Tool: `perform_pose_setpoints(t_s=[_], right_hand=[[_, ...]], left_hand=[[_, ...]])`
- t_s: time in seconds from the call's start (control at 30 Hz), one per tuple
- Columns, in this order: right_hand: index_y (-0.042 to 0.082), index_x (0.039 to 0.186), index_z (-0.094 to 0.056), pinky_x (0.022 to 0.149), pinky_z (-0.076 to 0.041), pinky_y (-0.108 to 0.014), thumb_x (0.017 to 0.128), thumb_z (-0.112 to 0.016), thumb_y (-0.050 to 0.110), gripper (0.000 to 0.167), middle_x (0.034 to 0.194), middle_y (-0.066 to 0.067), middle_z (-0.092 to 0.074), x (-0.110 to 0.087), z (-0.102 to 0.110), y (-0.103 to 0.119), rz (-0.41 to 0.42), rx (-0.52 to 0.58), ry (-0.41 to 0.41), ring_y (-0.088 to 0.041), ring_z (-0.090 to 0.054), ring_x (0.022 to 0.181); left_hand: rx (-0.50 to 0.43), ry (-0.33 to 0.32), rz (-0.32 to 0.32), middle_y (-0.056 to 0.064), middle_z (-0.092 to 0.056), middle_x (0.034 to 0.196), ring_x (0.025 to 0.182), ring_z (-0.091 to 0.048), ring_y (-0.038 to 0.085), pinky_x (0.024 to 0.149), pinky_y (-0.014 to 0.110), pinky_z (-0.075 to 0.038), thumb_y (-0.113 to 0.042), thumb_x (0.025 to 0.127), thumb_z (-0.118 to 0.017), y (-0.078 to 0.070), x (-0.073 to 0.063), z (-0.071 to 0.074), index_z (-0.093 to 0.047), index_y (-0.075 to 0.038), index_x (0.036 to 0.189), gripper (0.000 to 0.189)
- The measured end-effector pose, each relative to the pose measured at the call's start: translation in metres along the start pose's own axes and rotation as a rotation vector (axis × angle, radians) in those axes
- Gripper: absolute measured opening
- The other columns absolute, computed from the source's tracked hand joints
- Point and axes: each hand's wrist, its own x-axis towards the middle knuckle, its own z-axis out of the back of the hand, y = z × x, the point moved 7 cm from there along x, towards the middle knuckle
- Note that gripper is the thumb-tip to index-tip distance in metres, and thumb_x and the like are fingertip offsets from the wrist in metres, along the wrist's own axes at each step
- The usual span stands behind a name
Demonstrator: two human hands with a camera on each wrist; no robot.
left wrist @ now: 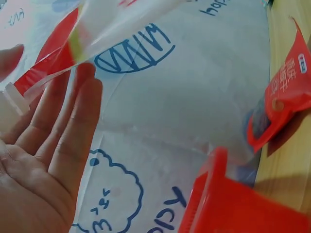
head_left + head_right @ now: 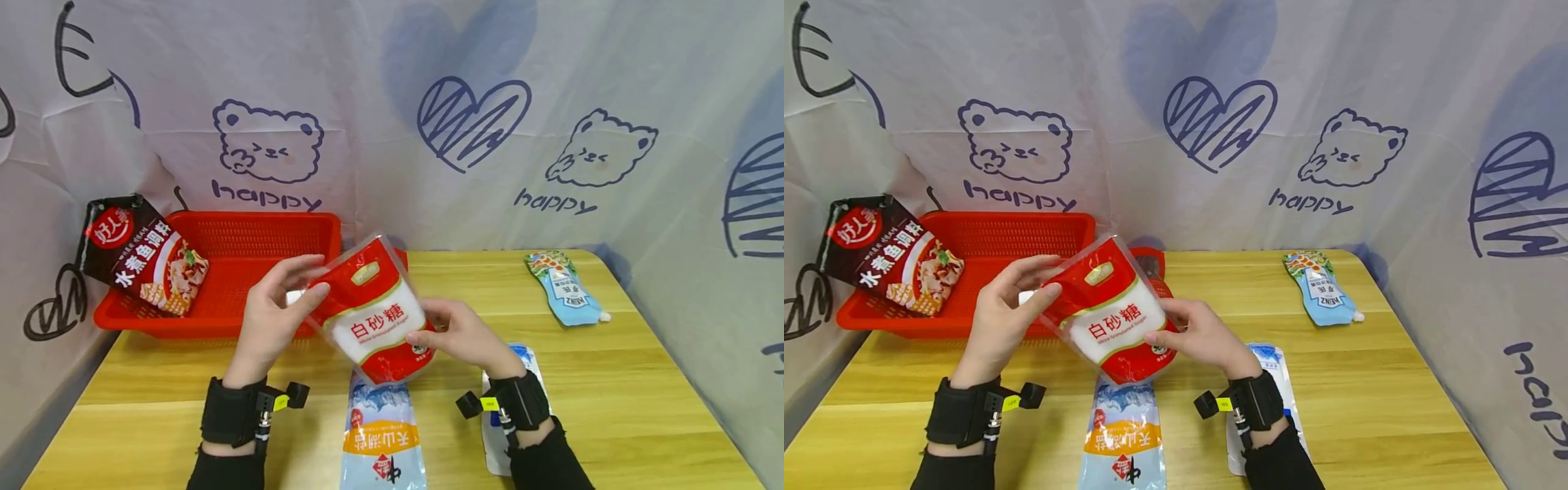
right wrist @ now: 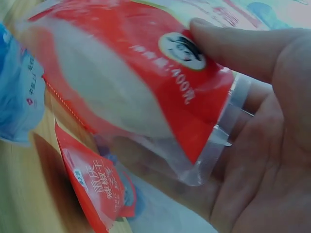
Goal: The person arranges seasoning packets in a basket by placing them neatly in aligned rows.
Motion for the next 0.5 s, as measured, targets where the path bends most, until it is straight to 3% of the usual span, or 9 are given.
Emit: perform_pose_setpoints(t_s=[0.17, 0.27, 0.5], right_hand=[[0.008, 0.138, -0.065, 0.087, -0.061, -0.039, 0.096, -0.076, 0.019, 0.045, 0.121, -0.008, -0.072, 0.000, -0.008, -0.003, -0.033, -0.012, 0.104, -0.025, -0.070, 0.100], [0.008, 0.139, -0.065, 0.086, -0.061, -0.039, 0.097, -0.076, 0.019, 0.045, 0.120, -0.008, -0.072, 0.001, -0.011, -0.004, -0.054, -0.007, 0.144, -0.024, -0.071, 0.099], [0.010, 0.141, -0.063, 0.088, -0.061, -0.040, 0.097, -0.075, 0.019, 0.046, 0.121, -0.008, -0.072, 0.001, -0.017, -0.008, -0.072, 0.019, 0.187, -0.025, -0.071, 0.101]], left_hand=[[0.119, 0.077, 0.084, 0.009, -0.072, 0.123, 0.100, -0.070, 0.024, 0.085, 0.029, -0.061, -0.015, 0.098, -0.074, -0.002, -0.004, -0.001, -0.071, -0.007, 0.126, 0.030], [0.183, 0.157, 0.143, 0.011, -0.072, 0.121, 0.097, -0.069, 0.026, 0.083, 0.031, -0.061, -0.020, 0.099, -0.073, -0.003, -0.006, -0.005, -0.070, -0.008, 0.126, 0.030], [0.274, 0.314, 0.190, 0.011, -0.070, 0.119, 0.097, -0.067, 0.026, 0.083, 0.035, -0.061, -0.026, 0.104, -0.065, -0.008, -0.011, -0.016, -0.062, -0.009, 0.136, 0.036]])
